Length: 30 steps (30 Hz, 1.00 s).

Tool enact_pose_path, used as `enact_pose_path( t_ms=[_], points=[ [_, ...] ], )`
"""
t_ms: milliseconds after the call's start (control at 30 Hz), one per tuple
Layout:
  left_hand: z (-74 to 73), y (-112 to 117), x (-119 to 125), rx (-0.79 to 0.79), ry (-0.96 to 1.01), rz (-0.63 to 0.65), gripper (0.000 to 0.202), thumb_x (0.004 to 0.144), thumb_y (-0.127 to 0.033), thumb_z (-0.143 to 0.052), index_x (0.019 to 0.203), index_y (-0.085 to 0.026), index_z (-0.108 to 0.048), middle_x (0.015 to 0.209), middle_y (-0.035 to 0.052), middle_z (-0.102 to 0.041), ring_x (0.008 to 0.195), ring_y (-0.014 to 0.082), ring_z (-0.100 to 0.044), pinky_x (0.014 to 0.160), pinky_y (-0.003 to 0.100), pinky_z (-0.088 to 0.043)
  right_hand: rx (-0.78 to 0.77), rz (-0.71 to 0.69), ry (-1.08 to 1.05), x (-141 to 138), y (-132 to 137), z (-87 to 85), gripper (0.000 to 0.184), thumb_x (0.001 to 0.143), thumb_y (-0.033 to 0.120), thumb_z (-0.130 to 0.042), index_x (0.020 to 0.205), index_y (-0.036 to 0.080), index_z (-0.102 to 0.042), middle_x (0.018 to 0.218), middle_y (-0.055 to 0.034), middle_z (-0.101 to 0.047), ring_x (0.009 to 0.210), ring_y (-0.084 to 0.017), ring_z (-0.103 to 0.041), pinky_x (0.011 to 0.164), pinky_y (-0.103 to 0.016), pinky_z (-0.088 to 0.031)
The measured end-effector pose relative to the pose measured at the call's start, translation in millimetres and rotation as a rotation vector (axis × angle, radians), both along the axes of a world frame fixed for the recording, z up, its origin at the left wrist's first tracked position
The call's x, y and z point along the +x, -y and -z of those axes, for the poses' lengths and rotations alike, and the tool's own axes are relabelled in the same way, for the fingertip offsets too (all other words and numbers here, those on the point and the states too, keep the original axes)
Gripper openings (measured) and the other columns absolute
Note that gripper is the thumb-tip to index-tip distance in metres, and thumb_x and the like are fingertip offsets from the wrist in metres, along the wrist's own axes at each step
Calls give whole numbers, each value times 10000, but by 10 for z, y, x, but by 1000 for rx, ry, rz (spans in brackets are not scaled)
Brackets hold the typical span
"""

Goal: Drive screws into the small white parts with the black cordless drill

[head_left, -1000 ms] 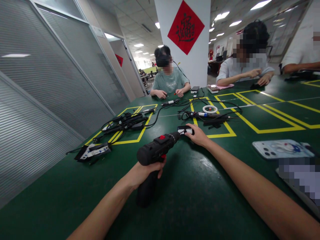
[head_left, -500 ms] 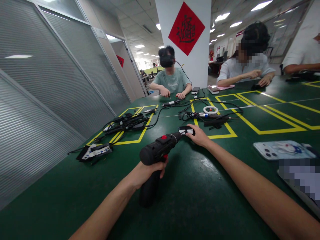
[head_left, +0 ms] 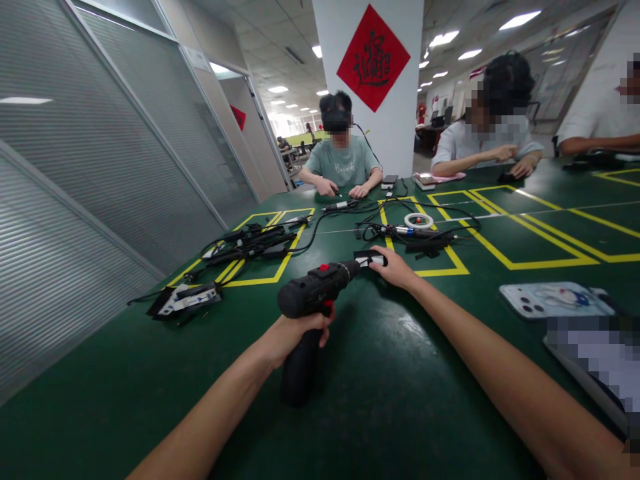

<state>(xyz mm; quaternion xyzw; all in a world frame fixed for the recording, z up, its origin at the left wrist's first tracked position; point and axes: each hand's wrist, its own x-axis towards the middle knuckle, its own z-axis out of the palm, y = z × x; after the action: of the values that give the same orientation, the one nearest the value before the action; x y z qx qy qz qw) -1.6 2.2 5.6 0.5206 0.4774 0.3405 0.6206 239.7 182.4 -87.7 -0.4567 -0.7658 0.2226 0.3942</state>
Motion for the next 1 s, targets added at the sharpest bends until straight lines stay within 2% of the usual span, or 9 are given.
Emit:
enact_pose_path(
  t_ms=[267, 1000],
  points=[
    [32, -7, -14, -81, 127, -46, 240, 727, -192, -605, 957, -126, -579, 822, 21, -560, 544, 90, -527, 537, 237, -379, 47, -8, -25, 12, -16, 53, 445, 808, 279, -618, 1244, 211, -557, 1201, -87, -584, 1100, -228, -561, 1012, -379, -403],
    [-11, -26, -28, -98, 171, -40, 258, 706, -187, -579, 955, -121, -560, 827, 25, -557, 522, 84, -515, 544, 261, -401, 47, -2, -26, 8, -27, 66, 437, 807, 287, -612, 1235, 221, -558, 1190, -82, -579, 1072, -225, -570, 1001, -377, -410]
  ],
)
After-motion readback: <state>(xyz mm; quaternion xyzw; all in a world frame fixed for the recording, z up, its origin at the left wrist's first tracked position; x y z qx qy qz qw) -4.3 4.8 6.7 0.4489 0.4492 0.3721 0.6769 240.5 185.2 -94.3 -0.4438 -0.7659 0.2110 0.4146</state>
